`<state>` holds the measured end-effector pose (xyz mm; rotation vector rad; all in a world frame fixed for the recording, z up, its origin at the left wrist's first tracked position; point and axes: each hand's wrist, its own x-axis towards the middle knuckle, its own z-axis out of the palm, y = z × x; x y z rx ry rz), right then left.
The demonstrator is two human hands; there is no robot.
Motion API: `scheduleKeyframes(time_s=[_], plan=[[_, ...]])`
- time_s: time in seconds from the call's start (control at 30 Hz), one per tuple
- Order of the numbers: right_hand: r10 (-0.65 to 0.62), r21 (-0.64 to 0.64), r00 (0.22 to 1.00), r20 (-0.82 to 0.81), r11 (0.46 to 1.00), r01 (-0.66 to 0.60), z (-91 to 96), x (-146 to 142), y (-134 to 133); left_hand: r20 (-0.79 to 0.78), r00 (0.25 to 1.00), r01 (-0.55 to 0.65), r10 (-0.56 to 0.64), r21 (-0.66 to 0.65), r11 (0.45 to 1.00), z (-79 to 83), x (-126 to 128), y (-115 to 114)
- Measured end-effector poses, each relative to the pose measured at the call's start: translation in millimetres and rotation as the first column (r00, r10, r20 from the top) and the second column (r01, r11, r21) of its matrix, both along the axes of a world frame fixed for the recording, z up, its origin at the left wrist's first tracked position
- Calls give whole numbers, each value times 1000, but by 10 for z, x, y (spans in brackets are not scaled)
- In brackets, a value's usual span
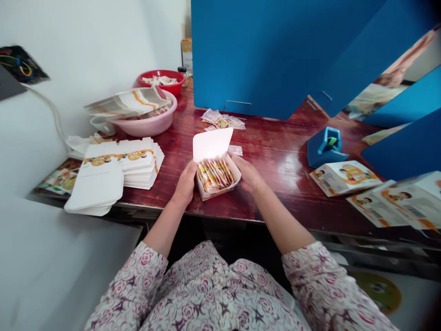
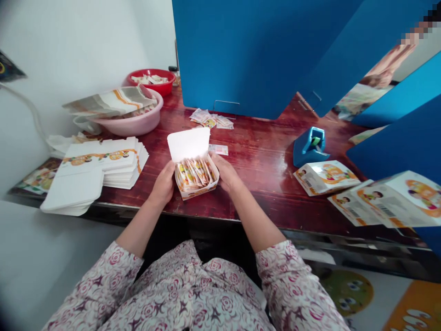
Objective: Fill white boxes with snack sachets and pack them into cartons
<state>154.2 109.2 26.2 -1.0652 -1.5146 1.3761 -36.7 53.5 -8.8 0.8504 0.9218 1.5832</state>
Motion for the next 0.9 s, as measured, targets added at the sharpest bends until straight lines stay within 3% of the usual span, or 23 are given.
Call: scheduleKeyframes(time_s=[0.13, 0.23, 0.37, 0.5, 0.63, 0.7, 0.77, 0.9], plan=[[-38, -212, 972, -231, 977, -12, -104, -160, -20, 60, 998, 36, -33, -42, 998, 13, 33, 22], [-74, -225, 978, -196, 974, 29, -97, -183, -5, 23, 1000, 0, 1, -84, 996, 24, 75, 61], [-127, -177, 980, -154, 979, 100, -116, -173, 26, -151, 982, -125, 109, -100, 987, 8, 119, 72], [-139, 25, 983, -122, 989, 143, -80, -121, 42, -430, 879, -187, 207, 90, 978, 27, 34, 1], [-52, 147, 997, -51, 987, 59, -28, -42, 74, -634, 738, 33, 231, 377, 926, 53, -143, -111], [-10, 103, 999, -40, 995, 14, -27, -18, 87, -690, 686, 117, 231, 417, 901, 49, -202, -146], [21, 61, 999, -49, 998, -18, -28, 1, 83, -712, 647, 119, 273, 448, 886, 40, -221, -158], [49, 209, 999, -24, 977, -43, 18, 109, 3, -746, 544, 108, 384, 517, 849, 48, -203, -184]])
